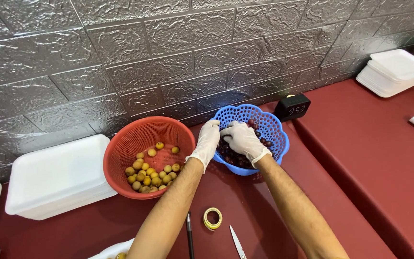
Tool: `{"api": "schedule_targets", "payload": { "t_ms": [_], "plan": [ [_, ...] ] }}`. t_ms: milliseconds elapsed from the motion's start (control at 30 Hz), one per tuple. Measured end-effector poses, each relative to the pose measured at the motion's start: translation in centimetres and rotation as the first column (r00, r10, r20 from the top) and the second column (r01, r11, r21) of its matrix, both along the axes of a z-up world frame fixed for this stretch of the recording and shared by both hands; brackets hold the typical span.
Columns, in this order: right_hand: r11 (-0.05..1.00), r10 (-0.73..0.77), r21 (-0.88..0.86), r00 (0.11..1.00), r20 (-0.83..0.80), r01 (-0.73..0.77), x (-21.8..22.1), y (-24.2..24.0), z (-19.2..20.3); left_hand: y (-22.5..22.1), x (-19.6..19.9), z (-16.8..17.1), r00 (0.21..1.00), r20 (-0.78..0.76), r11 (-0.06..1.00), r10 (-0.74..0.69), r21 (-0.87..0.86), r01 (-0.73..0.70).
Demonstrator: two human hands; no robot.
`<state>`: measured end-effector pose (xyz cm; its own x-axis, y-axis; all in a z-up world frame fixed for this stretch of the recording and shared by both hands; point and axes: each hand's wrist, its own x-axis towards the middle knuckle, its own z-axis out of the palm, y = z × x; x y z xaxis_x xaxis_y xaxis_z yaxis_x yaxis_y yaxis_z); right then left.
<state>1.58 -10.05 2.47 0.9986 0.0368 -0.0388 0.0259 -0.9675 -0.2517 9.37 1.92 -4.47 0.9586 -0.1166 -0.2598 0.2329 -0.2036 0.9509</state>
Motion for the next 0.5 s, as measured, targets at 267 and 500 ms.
{"api": "schedule_targets", "payload": {
  "t_ms": [267,500],
  "plan": [
    [0.999,0.019,-0.051,0.999,0.042,-0.017,1.0,-0.4,-2.8,0.1,-1.4,1.9,0.998,0.030,0.997,-0.047,-0.055,0.049],
    [0.993,-0.115,0.023,0.989,0.095,0.114,0.9,-0.4,-2.3,-0.4,-0.8,0.5,0.999,0.051,0.993,-0.011,-0.115,0.017]
  ]
}}
